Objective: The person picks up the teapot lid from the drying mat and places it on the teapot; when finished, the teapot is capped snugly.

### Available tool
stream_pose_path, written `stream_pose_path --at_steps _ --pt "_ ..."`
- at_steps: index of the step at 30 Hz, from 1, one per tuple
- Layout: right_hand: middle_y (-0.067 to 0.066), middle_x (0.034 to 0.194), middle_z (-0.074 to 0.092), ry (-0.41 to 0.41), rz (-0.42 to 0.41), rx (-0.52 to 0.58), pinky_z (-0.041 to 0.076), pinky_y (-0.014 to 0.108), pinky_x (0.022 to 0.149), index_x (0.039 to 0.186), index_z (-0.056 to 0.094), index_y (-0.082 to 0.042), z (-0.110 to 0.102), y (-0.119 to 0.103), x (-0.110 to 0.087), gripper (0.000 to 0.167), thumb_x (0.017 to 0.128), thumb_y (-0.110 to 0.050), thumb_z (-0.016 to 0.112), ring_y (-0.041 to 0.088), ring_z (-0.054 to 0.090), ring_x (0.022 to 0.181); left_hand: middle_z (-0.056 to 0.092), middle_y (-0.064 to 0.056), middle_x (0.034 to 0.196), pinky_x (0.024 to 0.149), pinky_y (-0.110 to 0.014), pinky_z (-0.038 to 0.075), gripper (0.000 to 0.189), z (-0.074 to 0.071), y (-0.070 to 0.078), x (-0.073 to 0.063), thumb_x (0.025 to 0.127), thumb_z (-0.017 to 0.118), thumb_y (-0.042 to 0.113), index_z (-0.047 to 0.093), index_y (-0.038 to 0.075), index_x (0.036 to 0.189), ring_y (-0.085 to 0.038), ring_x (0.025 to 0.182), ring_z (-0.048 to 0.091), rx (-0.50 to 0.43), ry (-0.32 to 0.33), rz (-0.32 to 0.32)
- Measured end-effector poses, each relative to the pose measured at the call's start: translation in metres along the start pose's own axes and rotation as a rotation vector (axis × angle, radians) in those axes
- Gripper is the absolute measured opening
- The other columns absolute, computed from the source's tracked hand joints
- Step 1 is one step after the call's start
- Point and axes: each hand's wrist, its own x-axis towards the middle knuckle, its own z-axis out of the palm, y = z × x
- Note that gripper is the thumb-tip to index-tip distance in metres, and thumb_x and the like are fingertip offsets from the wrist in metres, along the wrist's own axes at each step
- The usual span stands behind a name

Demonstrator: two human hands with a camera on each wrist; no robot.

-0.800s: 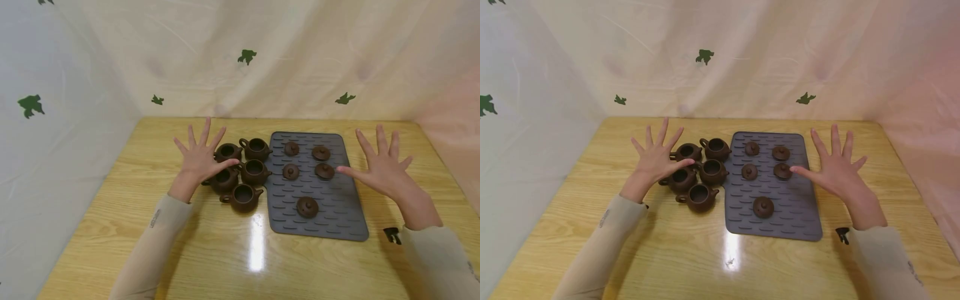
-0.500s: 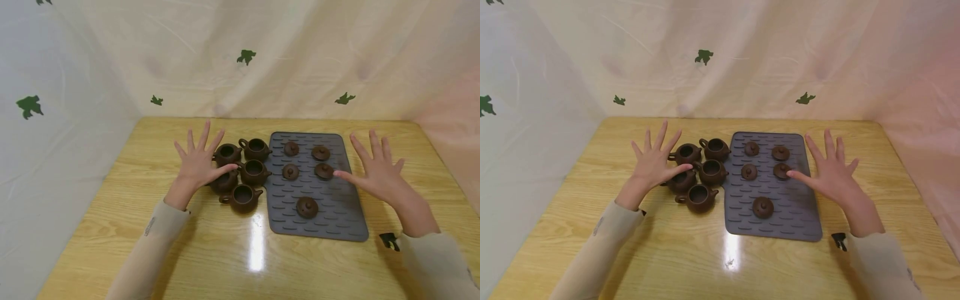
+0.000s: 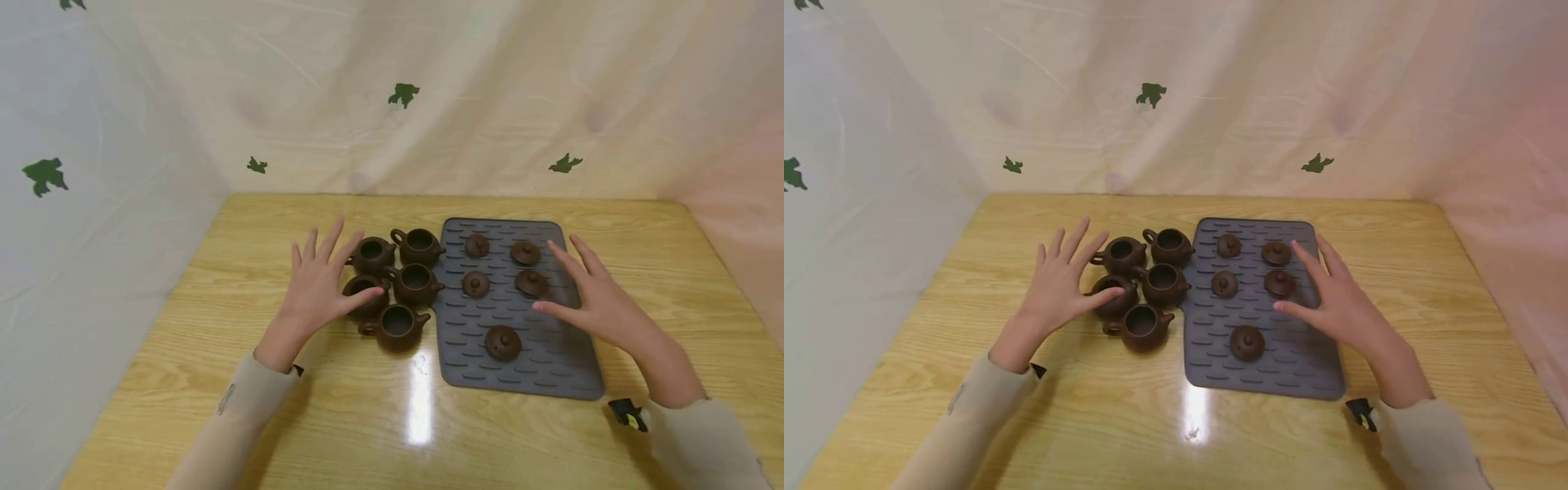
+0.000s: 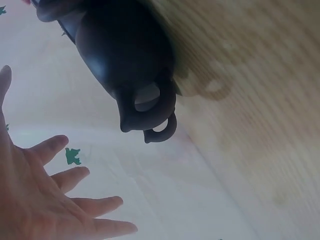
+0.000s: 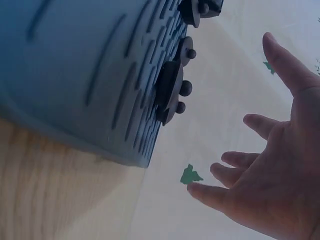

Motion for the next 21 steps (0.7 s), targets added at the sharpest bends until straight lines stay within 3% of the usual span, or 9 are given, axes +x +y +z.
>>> stream_pose_path --at_steps 6,10,16,21 --pt "0.018 0.168 -0.007 -0.025 -0.030 -0.002 0.032 0.079 0.096 0.161 0.019 -0.021 0.006 -0.005 0.000 0.098 0.086 -0.049 0.075 0.061 0.018 0.143 0.025 -0.006 0.165 0.117 -0.069 0.023 0.084 0.001 0.000 -0.013 0.082 0.070 0.062 0.042 0.024 0.152 -0.047 0.149 0.025 -0.043 0.065 0.068" --pt "0.023 0.165 0.010 -0.027 -0.078 0.000 0.035 0.076 0.098 0.156 0.032 -0.015 0.010 -0.010 0.000 0.089 0.085 -0.045 0.077 0.058 0.025 0.141 0.037 -0.008 0.160 0.114 -0.062 0.037 0.076 0.002 0.002 -0.020 0.081 0.074 0.056 0.053 0.018 0.143 -0.043 0.145 0.036 -0.091 0.102 0.109" --pt "0.025 0.151 0.035 -0.002 -0.152 0.005 0.042 0.070 0.098 0.144 0.049 -0.008 0.018 -0.014 -0.001 0.074 0.084 -0.036 0.080 0.052 0.041 0.133 0.049 -0.007 0.149 0.107 -0.050 0.048 0.065 0.006 0.005 -0.029 0.081 0.078 0.051 0.059 0.017 0.134 -0.031 0.138 0.048 -0.172 0.088 0.120" --pt "0.020 0.140 0.048 -0.031 -0.189 0.050 0.051 0.057 0.099 0.138 0.056 -0.005 0.024 -0.017 -0.001 0.064 0.086 -0.032 0.079 0.042 0.054 0.123 0.058 -0.008 0.137 0.102 -0.047 0.052 0.059 0.010 0.008 -0.034 0.081 0.080 0.046 0.064 0.016 0.128 -0.029 0.127 0.057 -0.219 0.070 0.127"
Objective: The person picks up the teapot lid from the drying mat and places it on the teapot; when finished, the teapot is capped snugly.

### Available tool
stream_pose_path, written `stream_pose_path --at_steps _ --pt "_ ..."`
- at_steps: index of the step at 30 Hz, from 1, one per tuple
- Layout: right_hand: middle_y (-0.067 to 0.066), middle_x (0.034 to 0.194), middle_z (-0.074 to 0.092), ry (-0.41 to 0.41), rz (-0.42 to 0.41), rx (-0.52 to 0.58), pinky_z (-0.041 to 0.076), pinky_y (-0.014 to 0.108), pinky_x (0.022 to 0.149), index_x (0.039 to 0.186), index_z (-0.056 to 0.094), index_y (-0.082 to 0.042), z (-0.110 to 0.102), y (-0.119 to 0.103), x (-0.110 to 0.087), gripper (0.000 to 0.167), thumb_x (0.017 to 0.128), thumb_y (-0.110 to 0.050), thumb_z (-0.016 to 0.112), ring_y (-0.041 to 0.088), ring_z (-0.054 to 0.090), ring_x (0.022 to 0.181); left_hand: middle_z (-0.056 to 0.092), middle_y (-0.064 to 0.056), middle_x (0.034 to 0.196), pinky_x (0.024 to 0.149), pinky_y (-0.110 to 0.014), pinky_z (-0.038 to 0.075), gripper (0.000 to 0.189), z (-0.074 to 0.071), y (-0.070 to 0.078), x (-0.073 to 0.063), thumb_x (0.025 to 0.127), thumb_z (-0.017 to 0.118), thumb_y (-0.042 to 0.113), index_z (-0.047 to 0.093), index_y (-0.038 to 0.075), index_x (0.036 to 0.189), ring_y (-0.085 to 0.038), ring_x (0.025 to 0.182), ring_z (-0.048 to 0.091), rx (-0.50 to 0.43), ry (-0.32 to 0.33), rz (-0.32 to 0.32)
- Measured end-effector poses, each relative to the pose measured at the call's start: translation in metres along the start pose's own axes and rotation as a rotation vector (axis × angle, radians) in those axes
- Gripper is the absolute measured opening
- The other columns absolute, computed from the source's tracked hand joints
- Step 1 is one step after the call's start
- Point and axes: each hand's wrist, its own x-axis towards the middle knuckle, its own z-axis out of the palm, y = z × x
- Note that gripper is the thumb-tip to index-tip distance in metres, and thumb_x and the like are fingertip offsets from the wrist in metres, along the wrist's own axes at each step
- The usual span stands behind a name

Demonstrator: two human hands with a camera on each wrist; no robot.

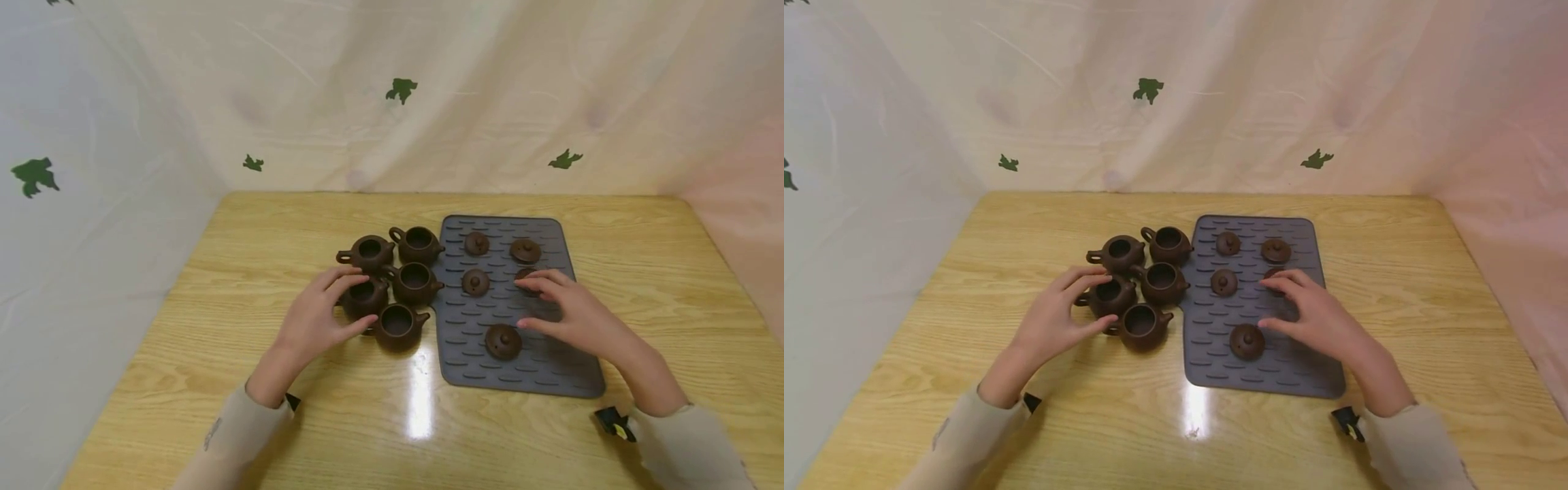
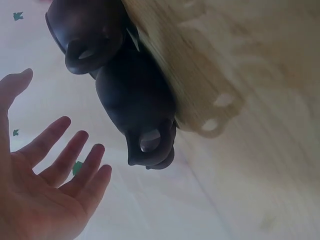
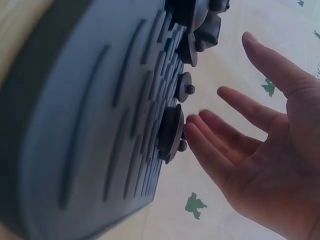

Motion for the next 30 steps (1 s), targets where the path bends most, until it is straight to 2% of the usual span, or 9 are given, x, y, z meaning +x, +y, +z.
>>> stream_pose_path --at_steps 7,14,23,30 --pt "0.015 0.131 0.059 -0.057 -0.013 0.052 0.053 0.055 0.096 0.132 0.061 -0.007 0.005 -0.003 0.001 0.052 0.089 -0.032 0.076 0.039 0.062 0.117 0.065 -0.003 0.120 0.092 -0.041 0.057 0.048 0.006 0.003 -0.004 0.080 0.083 0.038 0.068 0.014 0.119 -0.022 0.110 0.065 -0.074 0.001 0.022" --pt "0.010 0.125 0.065 -0.077 -0.045 0.084 0.055 0.049 0.093 0.127 0.063 -0.009 0.009 -0.004 0.002 0.045 0.089 -0.030 0.076 0.033 0.066 0.112 0.068 -0.001 0.109 0.082 -0.034 0.058 0.037 0.012 0.002 -0.009 0.079 0.085 0.029 0.071 0.011 0.108 -0.017 0.094 0.066 -0.152 -0.009 0.035" --pt "0.005 0.119 0.068 -0.102 -0.046 0.114 0.058 0.044 0.090 0.120 0.067 -0.013 0.014 -0.007 0.002 0.039 0.086 -0.028 0.078 0.029 0.068 0.107 0.069 -0.001 0.098 0.079 -0.031 0.060 0.029 0.015 0.004 -0.011 0.079 0.085 0.021 0.071 0.011 0.102 -0.013 0.088 0.069 -0.231 -0.065 0.008" --pt "0.004 0.117 0.069 -0.131 -0.071 0.152 0.059 0.039 0.088 0.117 0.068 -0.013 0.016 -0.006 0.002 0.036 0.086 -0.028 0.078 0.025 0.069 0.104 0.070 -0.001 0.096 0.078 -0.026 0.060 0.026 0.017 0.003 -0.011 0.080 0.085 0.016 0.070 0.011 0.100 -0.012 0.086 0.069 -0.269 -0.100 0.003"
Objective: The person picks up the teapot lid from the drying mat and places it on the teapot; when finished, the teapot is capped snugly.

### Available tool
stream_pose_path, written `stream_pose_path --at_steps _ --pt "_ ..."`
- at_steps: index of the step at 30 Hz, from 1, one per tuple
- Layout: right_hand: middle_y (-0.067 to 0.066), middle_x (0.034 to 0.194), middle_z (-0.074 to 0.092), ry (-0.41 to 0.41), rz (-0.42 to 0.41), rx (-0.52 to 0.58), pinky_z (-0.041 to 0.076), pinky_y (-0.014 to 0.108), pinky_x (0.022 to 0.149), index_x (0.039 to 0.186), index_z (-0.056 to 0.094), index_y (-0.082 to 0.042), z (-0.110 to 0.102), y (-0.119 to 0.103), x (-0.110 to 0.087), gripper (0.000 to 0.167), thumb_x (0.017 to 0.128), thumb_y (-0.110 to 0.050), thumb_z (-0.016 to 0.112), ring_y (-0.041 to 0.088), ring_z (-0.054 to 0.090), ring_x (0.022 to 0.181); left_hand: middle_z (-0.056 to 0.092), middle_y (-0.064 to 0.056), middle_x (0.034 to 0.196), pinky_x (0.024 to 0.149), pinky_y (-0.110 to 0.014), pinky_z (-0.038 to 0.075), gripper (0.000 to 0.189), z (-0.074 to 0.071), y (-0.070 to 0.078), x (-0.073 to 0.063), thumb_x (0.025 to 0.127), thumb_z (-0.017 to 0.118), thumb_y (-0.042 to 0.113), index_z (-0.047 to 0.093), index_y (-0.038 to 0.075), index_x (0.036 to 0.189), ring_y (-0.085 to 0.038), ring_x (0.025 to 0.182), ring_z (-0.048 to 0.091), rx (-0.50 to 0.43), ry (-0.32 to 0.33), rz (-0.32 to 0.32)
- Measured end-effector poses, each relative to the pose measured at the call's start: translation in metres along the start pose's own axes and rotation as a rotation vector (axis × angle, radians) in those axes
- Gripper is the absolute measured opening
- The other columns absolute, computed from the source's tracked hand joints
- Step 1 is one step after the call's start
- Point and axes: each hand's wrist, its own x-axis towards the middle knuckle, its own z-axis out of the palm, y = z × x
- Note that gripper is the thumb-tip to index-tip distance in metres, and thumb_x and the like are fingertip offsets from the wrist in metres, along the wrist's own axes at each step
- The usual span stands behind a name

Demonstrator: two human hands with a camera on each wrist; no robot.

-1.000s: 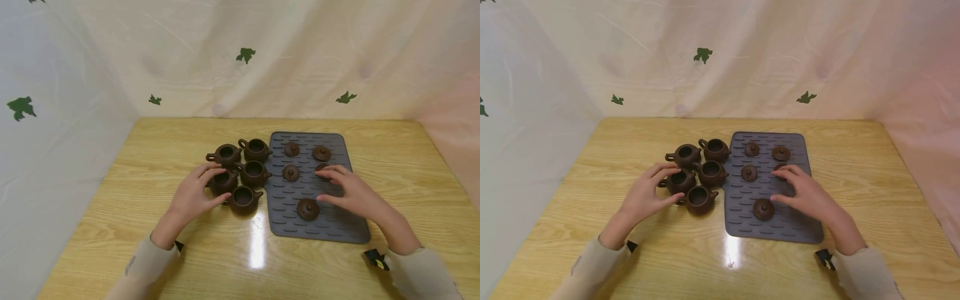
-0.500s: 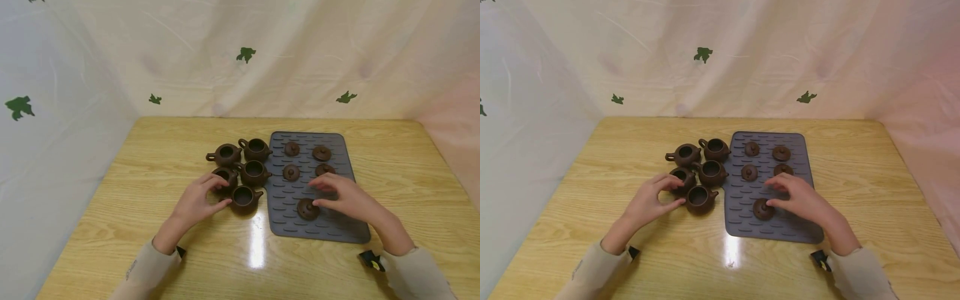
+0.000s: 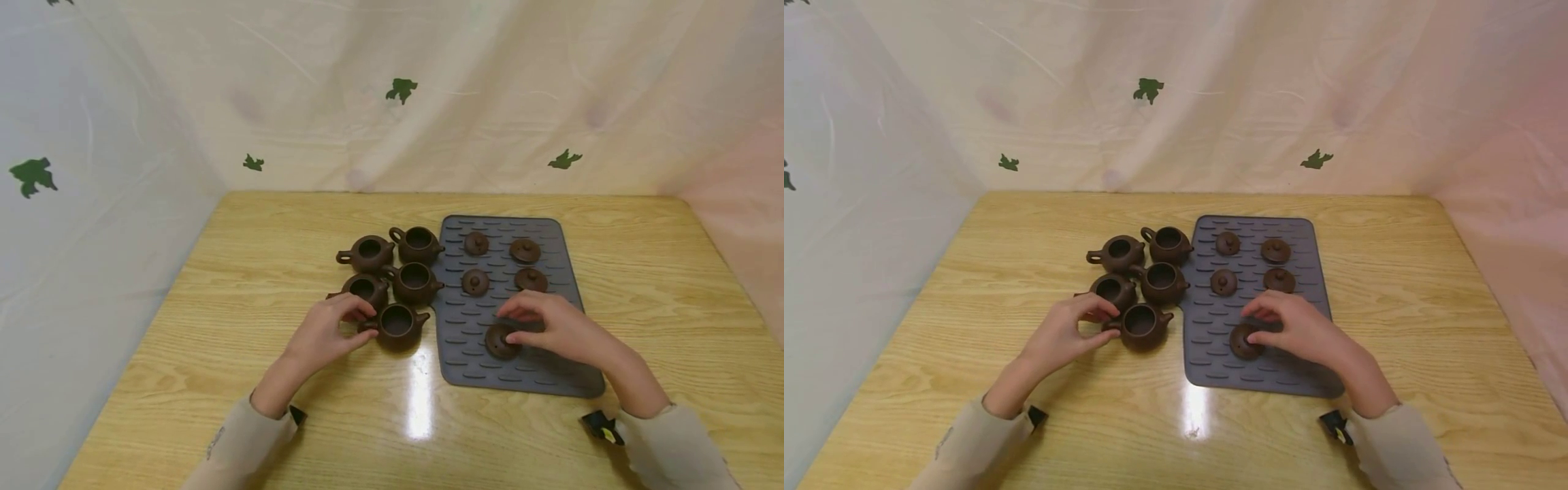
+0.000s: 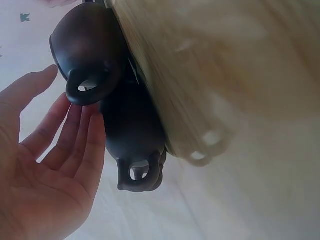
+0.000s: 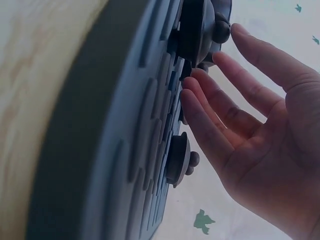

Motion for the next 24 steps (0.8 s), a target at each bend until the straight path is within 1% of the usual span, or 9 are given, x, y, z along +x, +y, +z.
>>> stream_pose_path --at_steps 5,10,17,24 --pt "0.000 0.111 0.068 -0.015 -0.032 0.014 0.059 0.034 0.088 0.111 0.068 -0.016 0.0019 0.0026 0.0006 0.029 0.085 -0.025 0.079 0.017 0.068 0.101 0.071 -0.001 0.097 0.078 -0.025 0.060 0.023 0.0000 0.0007 0.0005 0.081 0.083 0.015 0.070 0.011 0.099 -0.012 0.086 0.068 -0.013 -0.028 -0.012" --pt "-0.002 0.106 0.067 -0.041 -0.054 0.043 0.059 0.032 0.087 0.103 0.067 -0.018 0.0028 0.0036 0.0011 0.023 0.084 -0.023 0.080 0.010 0.067 0.098 0.072 -0.002 0.097 0.079 -0.026 0.060 0.019 -0.0001 0.0009 0.0007 0.083 0.081 0.013 0.070 0.011 0.099 -0.013 0.087 0.069 -0.015 -0.053 -0.020" --pt "-0.003 0.102 0.066 -0.061 -0.072 0.043 0.060 0.030 0.086 0.099 0.066 -0.017 0.0026 0.0036 0.0014 0.020 0.085 -0.017 0.080 0.008 0.066 0.097 0.071 -0.001 0.096 0.078 -0.026 0.059 0.018 0.0002 0.0018 0.0022 0.084 0.081 0.012 0.070 0.013 0.097 -0.013 0.087 0.069 0.001 -0.069 -0.047" --pt "-0.001 0.104 0.066 -0.072 -0.070 0.057 0.060 0.030 0.085 0.101 0.066 -0.016 0.0031 0.0029 0.0030 0.018 0.087 -0.016 0.077 0.010 0.067 0.098 0.071 -0.002 0.095 0.078 -0.026 0.059 0.017 0.0003 0.0029 0.0045 0.084 0.080 0.010 0.070 0.012 0.097 -0.013 0.086 0.069 0.013 -0.078 -0.070"
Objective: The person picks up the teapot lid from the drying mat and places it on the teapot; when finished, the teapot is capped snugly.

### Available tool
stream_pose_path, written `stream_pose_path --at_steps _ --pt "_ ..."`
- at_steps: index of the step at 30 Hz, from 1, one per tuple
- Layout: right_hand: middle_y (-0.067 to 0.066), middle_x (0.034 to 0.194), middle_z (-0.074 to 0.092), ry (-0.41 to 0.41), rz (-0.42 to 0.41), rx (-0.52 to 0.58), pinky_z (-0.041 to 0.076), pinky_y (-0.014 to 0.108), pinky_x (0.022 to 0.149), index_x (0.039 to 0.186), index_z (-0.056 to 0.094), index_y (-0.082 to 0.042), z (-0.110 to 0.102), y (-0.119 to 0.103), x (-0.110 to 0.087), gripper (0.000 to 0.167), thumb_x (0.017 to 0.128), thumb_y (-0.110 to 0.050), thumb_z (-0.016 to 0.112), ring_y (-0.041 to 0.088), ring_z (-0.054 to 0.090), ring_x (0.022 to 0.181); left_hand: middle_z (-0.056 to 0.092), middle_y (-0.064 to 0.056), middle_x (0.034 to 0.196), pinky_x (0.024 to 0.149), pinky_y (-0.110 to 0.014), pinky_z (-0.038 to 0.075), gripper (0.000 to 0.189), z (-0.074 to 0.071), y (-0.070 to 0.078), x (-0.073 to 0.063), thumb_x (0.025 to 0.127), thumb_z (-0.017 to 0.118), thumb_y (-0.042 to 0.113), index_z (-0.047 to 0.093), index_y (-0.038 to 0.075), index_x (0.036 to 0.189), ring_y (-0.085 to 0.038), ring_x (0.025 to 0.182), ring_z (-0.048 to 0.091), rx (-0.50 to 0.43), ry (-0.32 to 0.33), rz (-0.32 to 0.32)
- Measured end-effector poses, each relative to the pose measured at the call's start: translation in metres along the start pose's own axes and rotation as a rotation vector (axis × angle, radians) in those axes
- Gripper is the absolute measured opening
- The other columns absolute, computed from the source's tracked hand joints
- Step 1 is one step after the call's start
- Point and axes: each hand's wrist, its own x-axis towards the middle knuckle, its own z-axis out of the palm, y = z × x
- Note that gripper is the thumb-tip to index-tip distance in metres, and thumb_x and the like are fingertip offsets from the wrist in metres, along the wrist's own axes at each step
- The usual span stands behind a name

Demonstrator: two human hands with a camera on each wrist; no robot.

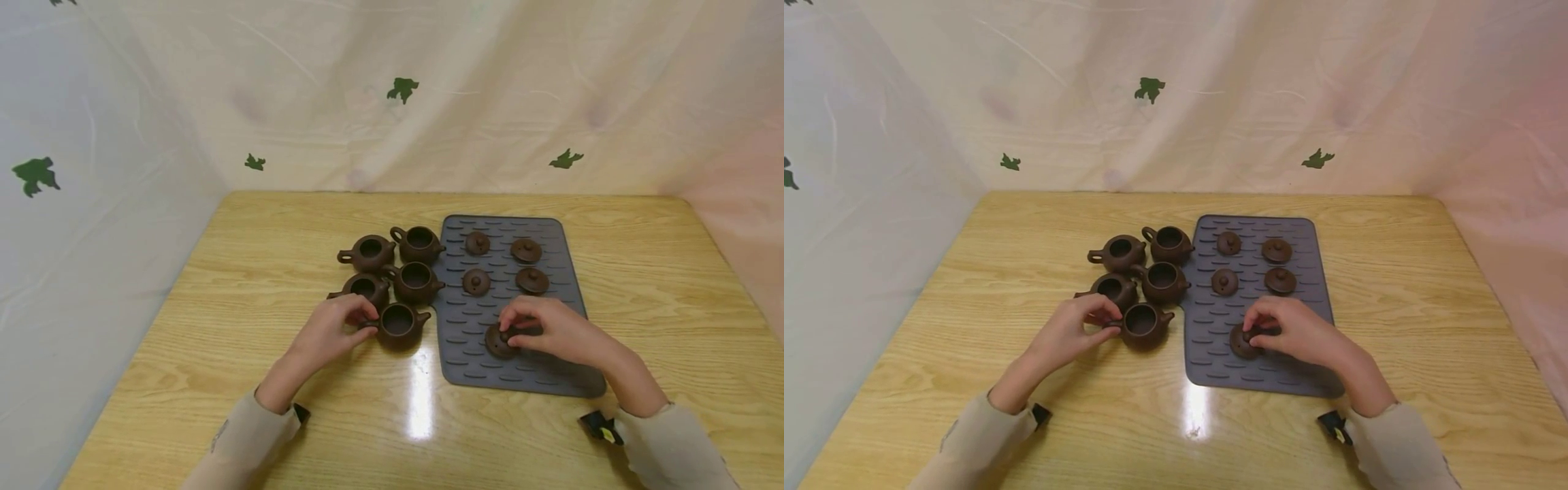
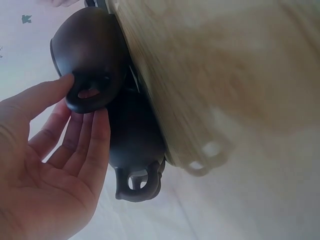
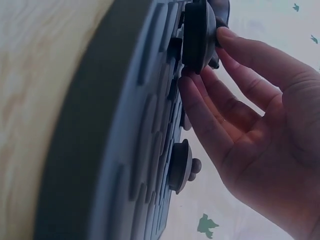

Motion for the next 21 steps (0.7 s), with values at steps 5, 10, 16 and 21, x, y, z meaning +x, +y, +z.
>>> stream_pose_path --at_steps 5,10,16,21 --pt "-0.001 0.105 0.066 0.002 -0.001 0.006 0.060 0.030 0.086 0.102 0.066 -0.017 0.000 -0.004 0.004 0.018 0.088 -0.016 0.076 0.012 0.068 0.098 0.071 -0.002 0.095 0.077 -0.026 0.059 0.016 0.000 0.001 0.001 0.084 0.080 0.010 0.069 0.012 0.096 -0.013 0.086 0.068 -0.001 -0.002 -0.005" --pt "-0.001 0.104 0.066 0.014 -0.003 0.010 0.060 0.030 0.085 0.103 0.066 -0.017 0.000 -0.009 0.010 0.019 0.088 -0.014 0.076 0.012 0.067 0.097 0.069 -0.001 0.095 0.077 -0.025 0.059 0.016 0.001 0.000 0.001 0.084 0.080 0.010 0.069 0.013 0.094 -0.012 0.086 0.068 0.005 0.006 0.000" --pt "-0.003 0.104 0.068 0.038 -0.031 -0.001 0.060 0.031 0.086 0.103 0.066 -0.018 0.002 -0.015 0.021 0.019 0.087 -0.012 0.076 0.014 0.067 0.098 0.070 -0.001 0.094 0.077 -0.026 0.059 0.014 0.001 0.000 0.002 0.084 0.080 0.011 0.069 0.013 0.092 -0.012 0.086 0.068 0.007 -0.002 -0.015" --pt "-0.003 0.106 0.068 0.030 -0.038 0.007 0.059 0.031 0.088 0.104 0.066 -0.018 0.002 -0.023 0.030 0.019 0.088 -0.014 0.075 0.015 0.067 0.101 0.071 -0.001 0.093 0.078 -0.026 0.059 0.013 0.001 -0.001 0.002 0.085 0.080 0.012 0.069 0.013 0.092 -0.012 0.086 0.069 0.005 -0.013 -0.029"
